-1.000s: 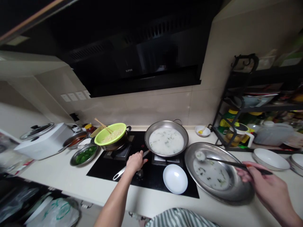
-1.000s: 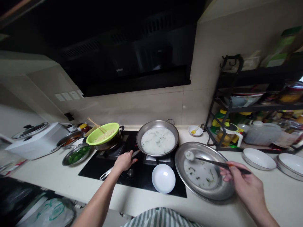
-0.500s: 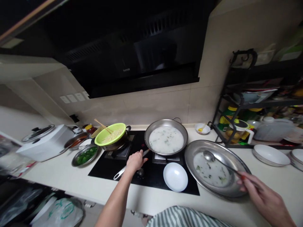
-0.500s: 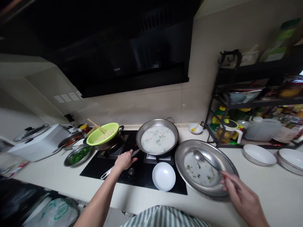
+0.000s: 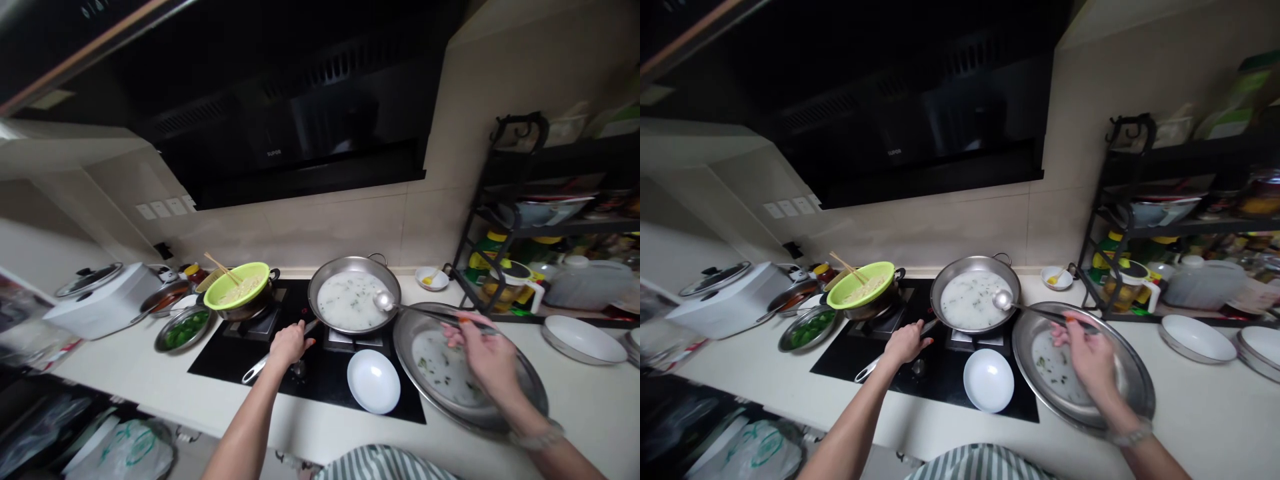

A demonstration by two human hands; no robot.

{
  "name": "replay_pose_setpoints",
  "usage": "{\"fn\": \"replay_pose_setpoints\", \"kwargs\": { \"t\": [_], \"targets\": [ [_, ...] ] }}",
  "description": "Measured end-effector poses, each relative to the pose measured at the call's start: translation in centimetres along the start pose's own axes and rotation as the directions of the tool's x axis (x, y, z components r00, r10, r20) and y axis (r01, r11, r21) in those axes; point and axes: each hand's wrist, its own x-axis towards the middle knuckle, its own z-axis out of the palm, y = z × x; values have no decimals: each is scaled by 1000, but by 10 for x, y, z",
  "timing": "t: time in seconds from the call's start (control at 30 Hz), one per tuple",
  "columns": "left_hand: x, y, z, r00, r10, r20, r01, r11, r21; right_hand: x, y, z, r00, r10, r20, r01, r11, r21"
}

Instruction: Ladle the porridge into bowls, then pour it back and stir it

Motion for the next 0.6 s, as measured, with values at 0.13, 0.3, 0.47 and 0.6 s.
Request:
{"fn": "replay_pose_setpoints", "kwargs": {
  "t": [0.13, 0.3, 0.47, 0.6],
  "targets": [
    [1, -1, 3, 1000, 4, -10, -4, 1000, -9, 5, 10, 44, 971, -102, 215, 113, 993, -37],
    [-1, 1, 2, 1000, 4, -17, -4, 1000, -17, 11, 25, 74, 931, -148, 335, 189, 978, -93],
    [-1, 1, 1, 1000, 3, -11, -3, 1000, -19, 13, 29, 81, 956, -81, 281, 100, 993, -56],
    [0, 1, 2, 1000, -1, -2, 1, 1000, -20, 19, 30, 76, 989, 26, 146, -28, 1000, 13]
  ]
}}
